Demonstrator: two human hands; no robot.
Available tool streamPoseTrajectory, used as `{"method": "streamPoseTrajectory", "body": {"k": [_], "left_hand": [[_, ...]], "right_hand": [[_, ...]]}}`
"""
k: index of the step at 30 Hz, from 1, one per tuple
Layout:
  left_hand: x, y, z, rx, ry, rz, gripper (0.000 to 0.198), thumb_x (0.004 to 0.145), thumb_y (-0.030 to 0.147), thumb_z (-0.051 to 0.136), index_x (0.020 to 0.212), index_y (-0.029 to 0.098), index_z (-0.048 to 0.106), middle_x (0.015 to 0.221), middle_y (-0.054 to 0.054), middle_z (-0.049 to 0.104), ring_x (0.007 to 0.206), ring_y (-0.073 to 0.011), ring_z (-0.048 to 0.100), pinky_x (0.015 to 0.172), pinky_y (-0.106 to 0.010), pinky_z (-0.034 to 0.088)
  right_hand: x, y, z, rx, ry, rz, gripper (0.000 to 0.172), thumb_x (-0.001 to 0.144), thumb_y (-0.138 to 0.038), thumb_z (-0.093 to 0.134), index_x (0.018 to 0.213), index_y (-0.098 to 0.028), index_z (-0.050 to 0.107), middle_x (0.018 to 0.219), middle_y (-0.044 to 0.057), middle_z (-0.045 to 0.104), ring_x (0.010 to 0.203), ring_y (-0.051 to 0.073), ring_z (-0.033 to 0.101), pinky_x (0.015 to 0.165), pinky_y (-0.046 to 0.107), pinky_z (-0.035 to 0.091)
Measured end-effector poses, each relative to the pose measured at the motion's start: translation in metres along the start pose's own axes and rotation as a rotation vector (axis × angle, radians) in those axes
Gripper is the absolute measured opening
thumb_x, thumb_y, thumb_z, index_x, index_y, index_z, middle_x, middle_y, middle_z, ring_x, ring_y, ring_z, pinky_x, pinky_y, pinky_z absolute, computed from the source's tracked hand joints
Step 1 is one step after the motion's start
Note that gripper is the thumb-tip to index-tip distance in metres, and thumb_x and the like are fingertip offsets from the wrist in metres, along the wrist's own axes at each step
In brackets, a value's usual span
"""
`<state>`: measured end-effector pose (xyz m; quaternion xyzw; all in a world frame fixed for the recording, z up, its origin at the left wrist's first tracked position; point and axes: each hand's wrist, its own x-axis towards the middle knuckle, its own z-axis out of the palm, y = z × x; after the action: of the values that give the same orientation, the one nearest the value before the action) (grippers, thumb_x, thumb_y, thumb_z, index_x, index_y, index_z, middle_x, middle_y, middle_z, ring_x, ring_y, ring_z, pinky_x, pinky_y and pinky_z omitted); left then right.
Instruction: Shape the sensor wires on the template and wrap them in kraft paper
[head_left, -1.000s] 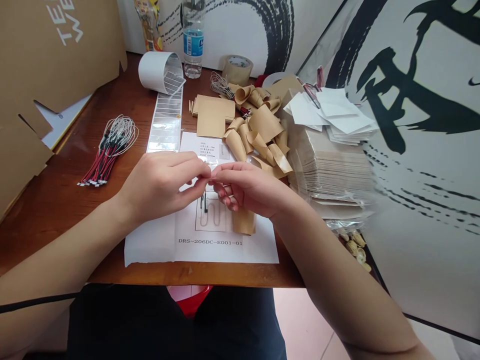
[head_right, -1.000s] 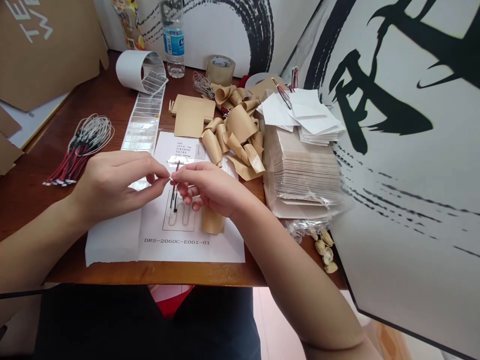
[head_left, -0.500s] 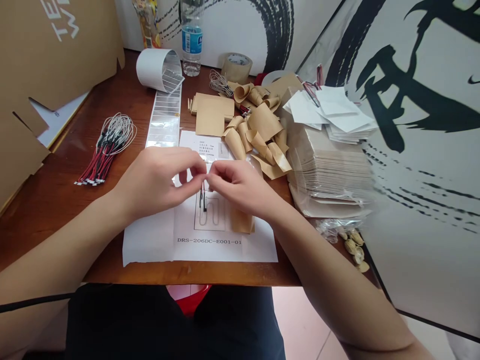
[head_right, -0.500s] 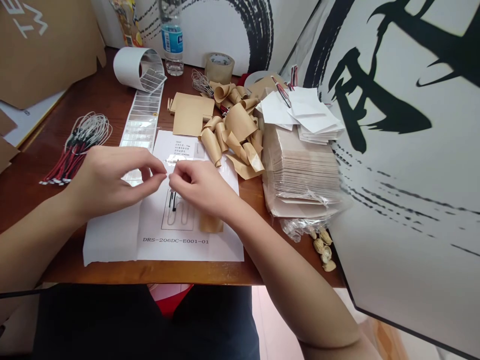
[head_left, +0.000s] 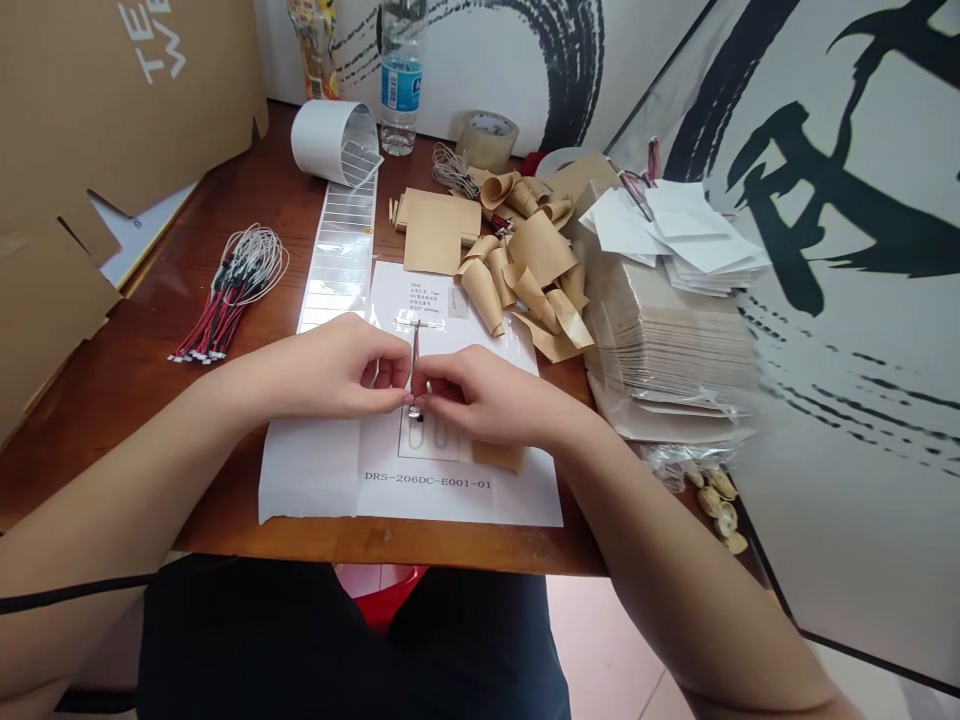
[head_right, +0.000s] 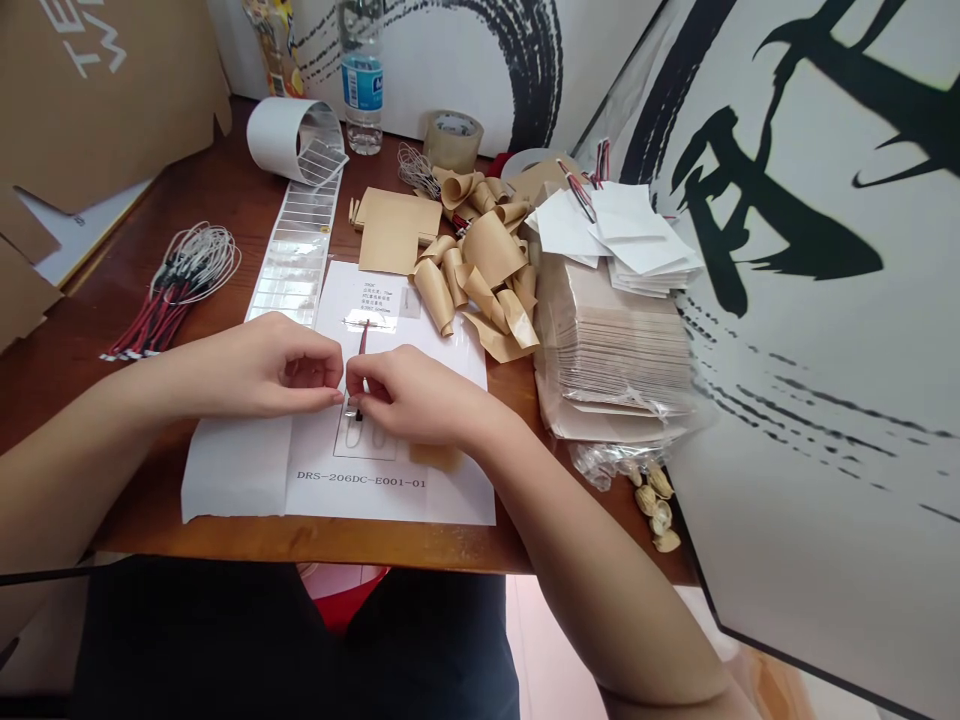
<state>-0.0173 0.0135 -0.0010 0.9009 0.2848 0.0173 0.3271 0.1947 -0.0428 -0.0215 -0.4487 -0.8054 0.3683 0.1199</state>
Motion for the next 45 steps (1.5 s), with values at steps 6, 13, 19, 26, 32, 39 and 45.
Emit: {"method": "streamPoseTrajectory", "body": {"k": [6,13,19,26,32,39,45], "left_hand": [[0.0,-0.004,0.0,0.041,-0.059,-0.047,0.021,0.086,0.039,0.063,0.076,0.02,0.065,0.068,0.002,0.064,0.063,-0.0124,0.056,0.059,-0.026,0.038],[0.001,-0.005,0.002,0.076,-0.058,-0.075,0.021,0.085,0.038,0.061,0.073,0.02,0.06,0.067,0.002,0.063,0.061,-0.0127,0.054,0.057,-0.027,0.036],[0.003,-0.003,0.006,0.066,-0.08,-0.065,0.019,0.085,0.037,0.062,0.075,0.02,0.061,0.068,0.001,0.065,0.062,-0.0132,0.057,0.058,-0.027,0.036],[0.003,-0.002,0.007,0.079,-0.087,-0.054,0.02,0.086,0.037,0.061,0.074,0.021,0.058,0.068,0.001,0.064,0.061,-0.0136,0.056,0.057,-0.027,0.036],[0.005,0.002,0.01,0.121,-0.077,-0.087,0.023,0.085,0.039,0.062,0.072,0.021,0.053,0.07,-0.001,0.064,0.061,-0.0143,0.055,0.056,-0.028,0.035],[0.006,0.003,0.013,0.149,-0.081,-0.111,0.021,0.084,0.038,0.061,0.074,0.021,0.054,0.074,-0.001,0.065,0.063,-0.015,0.055,0.057,-0.028,0.034],[0.004,0.003,0.006,0.098,-0.141,-0.113,0.014,0.084,0.033,0.06,0.076,0.021,0.056,0.072,0.0,0.065,0.063,-0.0147,0.055,0.057,-0.028,0.035]], "right_hand": [[0.001,-0.003,0.007,-0.075,0.012,0.013,0.012,0.091,-0.011,0.055,0.084,-0.019,0.061,0.066,-0.004,0.056,0.06,0.011,0.045,0.063,0.027,0.032],[0.002,-0.004,0.011,-0.129,0.01,0.034,0.013,0.094,-0.015,0.056,0.083,-0.018,0.062,0.066,-0.002,0.057,0.061,0.012,0.045,0.062,0.027,0.031],[0.003,-0.003,0.01,-0.143,0.011,0.034,0.012,0.091,-0.012,0.055,0.086,-0.018,0.064,0.065,-0.003,0.055,0.06,0.012,0.044,0.063,0.027,0.032],[0.002,-0.002,0.011,-0.145,0.015,0.039,0.011,0.09,-0.014,0.054,0.085,-0.018,0.063,0.066,-0.002,0.056,0.061,0.013,0.045,0.063,0.027,0.032],[0.002,-0.003,0.012,-0.147,0.016,0.044,0.012,0.089,-0.013,0.054,0.088,-0.018,0.064,0.068,-0.001,0.059,0.063,0.013,0.047,0.064,0.028,0.032],[0.003,-0.004,0.012,-0.151,0.009,0.048,0.01,0.089,-0.014,0.053,0.088,-0.018,0.063,0.071,0.0,0.06,0.064,0.013,0.047,0.064,0.028,0.031],[0.003,-0.005,0.013,-0.161,0.002,0.06,0.01,0.089,-0.014,0.052,0.089,-0.018,0.061,0.076,0.002,0.063,0.066,0.014,0.048,0.064,0.028,0.032]]}}
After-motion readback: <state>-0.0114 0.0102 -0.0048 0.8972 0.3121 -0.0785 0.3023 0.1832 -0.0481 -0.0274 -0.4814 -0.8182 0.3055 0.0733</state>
